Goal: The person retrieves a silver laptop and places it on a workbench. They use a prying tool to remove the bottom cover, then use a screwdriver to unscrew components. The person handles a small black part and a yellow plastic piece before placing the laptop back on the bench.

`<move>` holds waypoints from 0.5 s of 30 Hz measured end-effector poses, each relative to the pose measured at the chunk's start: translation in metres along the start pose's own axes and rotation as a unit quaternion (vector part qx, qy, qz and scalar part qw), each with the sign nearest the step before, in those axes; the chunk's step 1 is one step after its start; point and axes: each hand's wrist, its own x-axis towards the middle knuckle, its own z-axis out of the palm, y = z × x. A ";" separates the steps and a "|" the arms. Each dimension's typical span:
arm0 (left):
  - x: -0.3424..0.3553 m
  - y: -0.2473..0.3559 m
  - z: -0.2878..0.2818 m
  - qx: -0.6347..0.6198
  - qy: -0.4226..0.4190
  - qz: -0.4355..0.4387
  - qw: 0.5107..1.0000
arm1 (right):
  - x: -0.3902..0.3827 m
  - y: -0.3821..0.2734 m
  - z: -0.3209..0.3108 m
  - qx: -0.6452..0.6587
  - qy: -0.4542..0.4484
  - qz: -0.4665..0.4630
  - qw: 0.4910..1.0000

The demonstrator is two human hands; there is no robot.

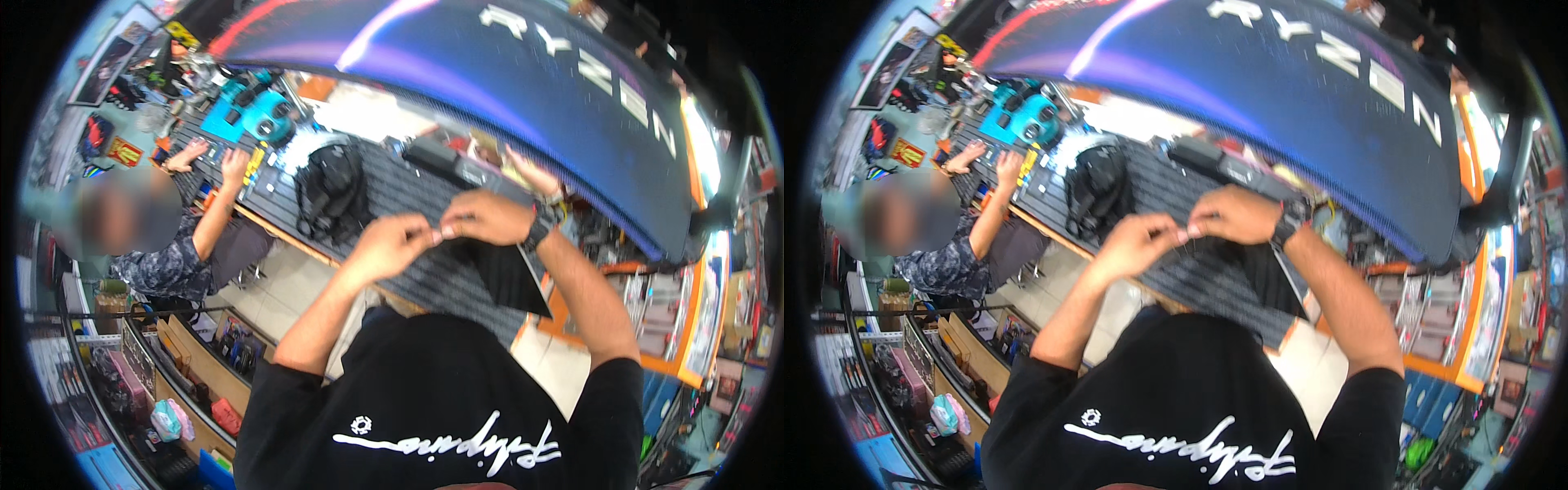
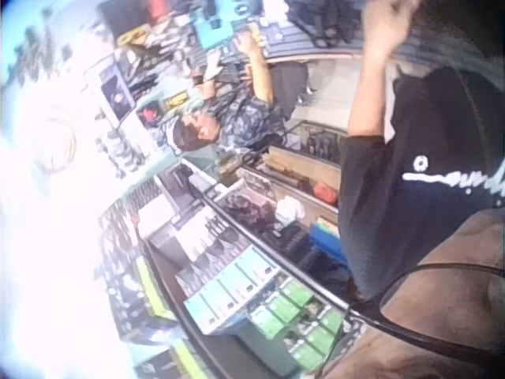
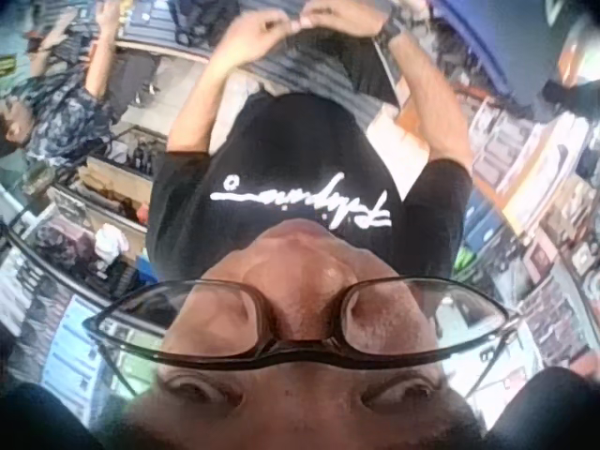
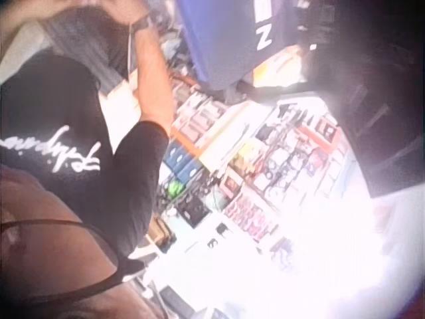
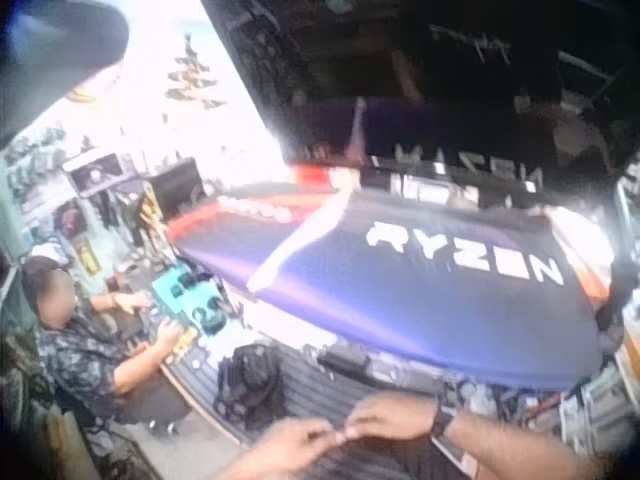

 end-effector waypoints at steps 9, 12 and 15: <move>0.014 0.010 -0.001 0.009 -0.075 0.026 0.997 | -0.075 -0.013 0.026 0.036 0.274 0.203 0.939; 0.039 0.009 0.005 -0.073 -0.137 0.092 0.984 | -0.080 -0.009 0.038 0.070 0.303 0.209 0.927; 0.078 -0.006 0.022 -0.228 -0.238 0.087 0.940 | -0.077 -0.007 0.043 0.073 0.327 0.207 0.919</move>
